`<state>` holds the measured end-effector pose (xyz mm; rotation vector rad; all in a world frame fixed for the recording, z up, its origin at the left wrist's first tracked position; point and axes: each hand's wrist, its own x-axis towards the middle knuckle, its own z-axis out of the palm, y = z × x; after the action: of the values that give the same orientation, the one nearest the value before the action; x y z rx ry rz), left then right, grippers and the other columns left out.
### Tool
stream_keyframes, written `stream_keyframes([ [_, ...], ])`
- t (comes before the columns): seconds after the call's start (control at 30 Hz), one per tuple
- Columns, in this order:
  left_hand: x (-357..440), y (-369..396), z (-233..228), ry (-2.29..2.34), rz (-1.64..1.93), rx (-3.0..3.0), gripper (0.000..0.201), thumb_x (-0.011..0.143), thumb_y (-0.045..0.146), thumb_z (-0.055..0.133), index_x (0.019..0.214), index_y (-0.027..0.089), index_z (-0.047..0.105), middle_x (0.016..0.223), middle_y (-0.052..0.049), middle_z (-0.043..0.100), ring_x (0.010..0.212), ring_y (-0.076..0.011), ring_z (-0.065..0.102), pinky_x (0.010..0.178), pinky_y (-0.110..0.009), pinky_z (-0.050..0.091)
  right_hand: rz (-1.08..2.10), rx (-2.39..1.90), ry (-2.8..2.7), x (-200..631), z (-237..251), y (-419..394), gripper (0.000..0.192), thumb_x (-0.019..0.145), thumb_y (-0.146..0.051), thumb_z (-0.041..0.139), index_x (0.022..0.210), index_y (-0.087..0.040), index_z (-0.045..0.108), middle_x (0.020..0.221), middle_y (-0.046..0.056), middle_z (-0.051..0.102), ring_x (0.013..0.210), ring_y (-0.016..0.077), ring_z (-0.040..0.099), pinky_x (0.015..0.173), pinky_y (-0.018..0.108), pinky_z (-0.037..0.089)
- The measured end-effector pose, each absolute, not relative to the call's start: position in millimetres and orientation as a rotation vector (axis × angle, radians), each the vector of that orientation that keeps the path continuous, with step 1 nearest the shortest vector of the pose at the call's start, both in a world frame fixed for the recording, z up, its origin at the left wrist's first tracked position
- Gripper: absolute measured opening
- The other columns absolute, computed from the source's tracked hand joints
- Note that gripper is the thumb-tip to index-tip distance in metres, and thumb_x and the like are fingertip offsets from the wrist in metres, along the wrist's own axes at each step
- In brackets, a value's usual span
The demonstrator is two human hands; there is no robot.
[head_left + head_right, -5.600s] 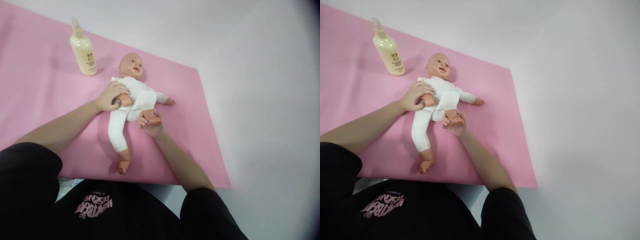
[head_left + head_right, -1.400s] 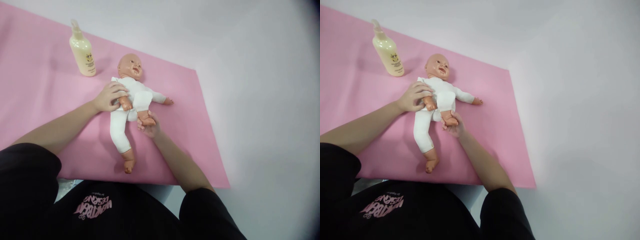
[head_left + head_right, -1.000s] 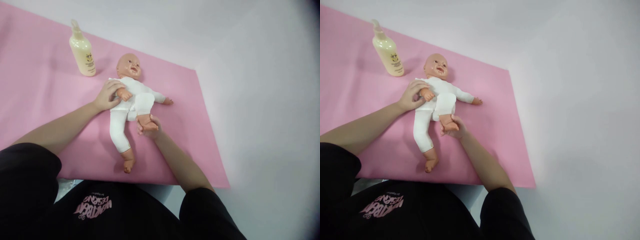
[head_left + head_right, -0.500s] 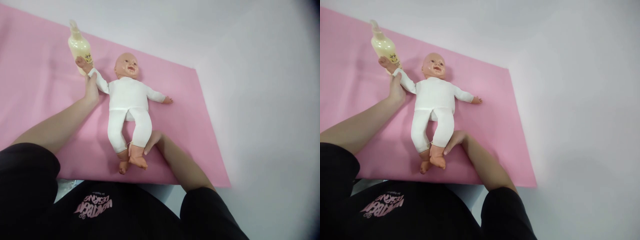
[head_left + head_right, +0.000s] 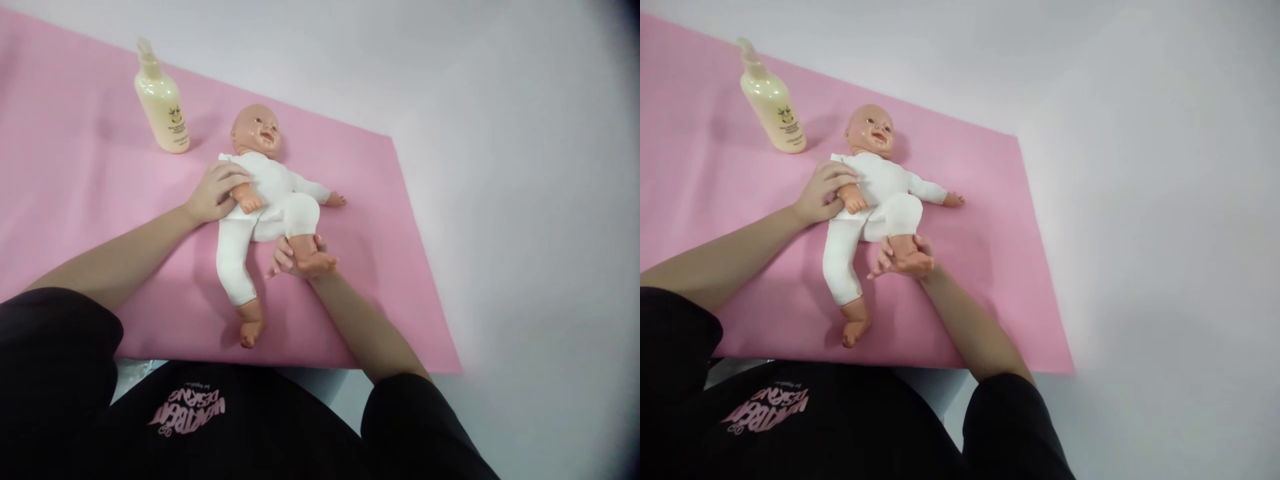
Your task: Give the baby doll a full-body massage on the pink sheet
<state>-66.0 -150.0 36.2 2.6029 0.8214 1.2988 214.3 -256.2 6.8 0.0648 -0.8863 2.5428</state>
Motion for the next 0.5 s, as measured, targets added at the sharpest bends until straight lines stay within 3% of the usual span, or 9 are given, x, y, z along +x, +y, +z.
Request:
stream_keyframes([
  [0.1,-65,-151,39,0.78,1.269,2.68,0.037,0.097,0.05,0.055,0.124,0.028,0.069,0.126,-0.011,0.073,0.123,-0.034,0.065,0.11,-0.06,0.046,2.416,-0.165,-0.792,215,19,-255,0.058,0.092,-0.079,0.055,0.081,-0.023,0.049,0.069,-0.001,0.064,0.073,0.0209,0.071,0.085,0.044,0.065],
  [0.23,-64,-151,42,0.737,1.252,2.727,0.034,0.096,0.042,0.055,0.123,0.029,0.071,0.125,-0.01,0.075,0.123,-0.0337,0.065,0.109,-0.06,0.048,2.323,-0.496,-0.801,214,30,-256,0.06,0.101,-0.075,0.036,0.086,-0.02,0.054,0.069,-0.001,0.06,0.064,0.0163,0.067,0.071,0.033,0.063],
  [0.37,-64,-152,41,0.805,1.212,2.707,0.037,0.097,0.045,0.054,0.125,0.027,0.07,0.125,-0.011,0.074,0.123,-0.0351,0.064,0.11,-0.061,0.046,2.324,-0.471,-0.921,213,24,-258,0.059,0.099,-0.076,0.043,0.09,-0.019,0.057,0.07,-0.001,0.062,0.066,0.0175,0.069,0.072,0.034,0.063],
  [0.5,-70,-143,29,0.916,1.298,2.549,0.047,0.103,0.056,0.052,0.138,0.026,0.058,0.132,-0.013,0.068,0.125,-0.0332,0.061,0.111,-0.058,0.044,2.394,-0.238,-1.09,212,17,-264,0.057,0.088,-0.072,0.067,0.098,-0.016,0.063,0.078,0.003,0.07,0.076,0.0218,0.075,0.078,0.037,0.063],
])
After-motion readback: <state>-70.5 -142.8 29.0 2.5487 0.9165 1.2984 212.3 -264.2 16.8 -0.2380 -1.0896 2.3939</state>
